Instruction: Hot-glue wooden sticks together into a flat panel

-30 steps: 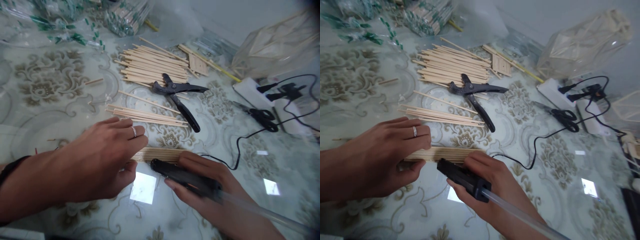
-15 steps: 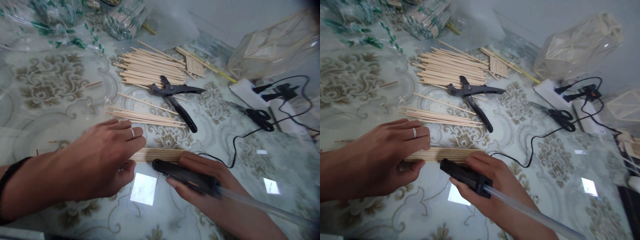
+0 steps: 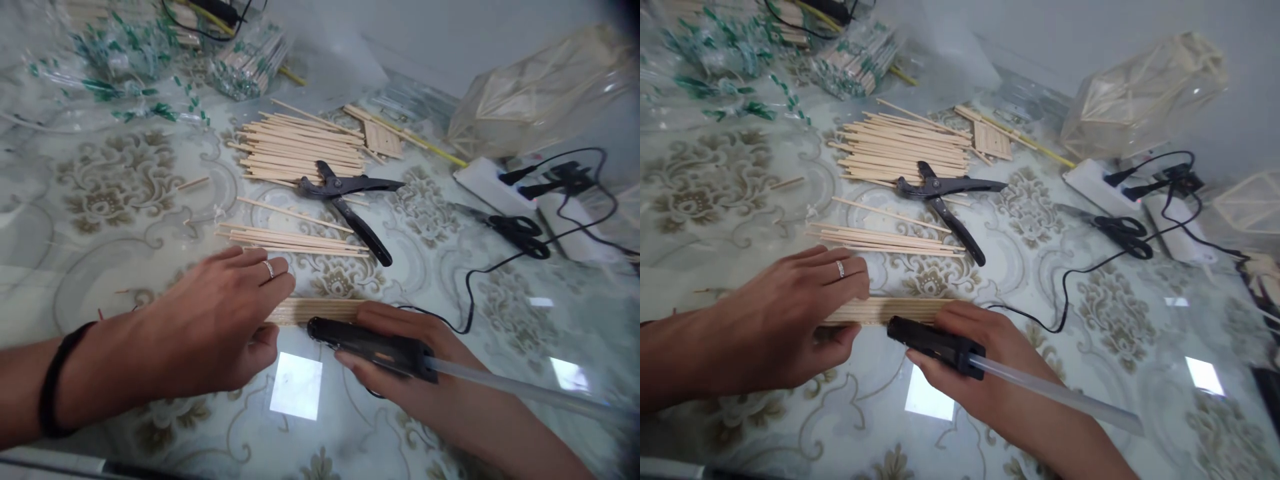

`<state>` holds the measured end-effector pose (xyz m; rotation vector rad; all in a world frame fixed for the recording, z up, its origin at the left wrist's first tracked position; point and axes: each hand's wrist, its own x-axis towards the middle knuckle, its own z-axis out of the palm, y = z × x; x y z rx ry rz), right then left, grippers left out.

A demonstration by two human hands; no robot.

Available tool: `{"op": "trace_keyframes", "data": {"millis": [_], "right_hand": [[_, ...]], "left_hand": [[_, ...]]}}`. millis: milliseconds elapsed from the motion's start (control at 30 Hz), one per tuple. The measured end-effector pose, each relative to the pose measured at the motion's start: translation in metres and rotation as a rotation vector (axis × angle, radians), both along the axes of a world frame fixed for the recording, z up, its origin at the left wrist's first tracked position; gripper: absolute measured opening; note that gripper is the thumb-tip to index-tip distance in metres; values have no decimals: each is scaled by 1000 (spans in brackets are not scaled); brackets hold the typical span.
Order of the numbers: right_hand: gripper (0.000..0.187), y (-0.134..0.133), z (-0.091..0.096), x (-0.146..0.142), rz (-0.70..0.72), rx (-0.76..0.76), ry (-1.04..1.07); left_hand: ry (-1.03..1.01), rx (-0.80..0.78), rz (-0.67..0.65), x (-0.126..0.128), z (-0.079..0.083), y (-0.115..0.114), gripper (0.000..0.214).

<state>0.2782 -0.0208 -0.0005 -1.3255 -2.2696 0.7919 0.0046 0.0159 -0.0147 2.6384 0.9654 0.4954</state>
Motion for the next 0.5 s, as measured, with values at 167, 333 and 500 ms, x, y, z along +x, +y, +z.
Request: {"op": "trace_keyframes", "data": {"millis": [167, 333, 500], "right_hand": [[12, 1, -1, -1, -1, 14, 42], [8, 1, 1, 1, -15, 3, 49], [14, 2, 2, 3, -1, -50, 10]], "left_hand": [[5, 14, -28, 12, 2, -1, 11], [69, 54, -45, 21, 7, 0, 14], [53, 38, -39, 23, 7, 1, 14]]}}
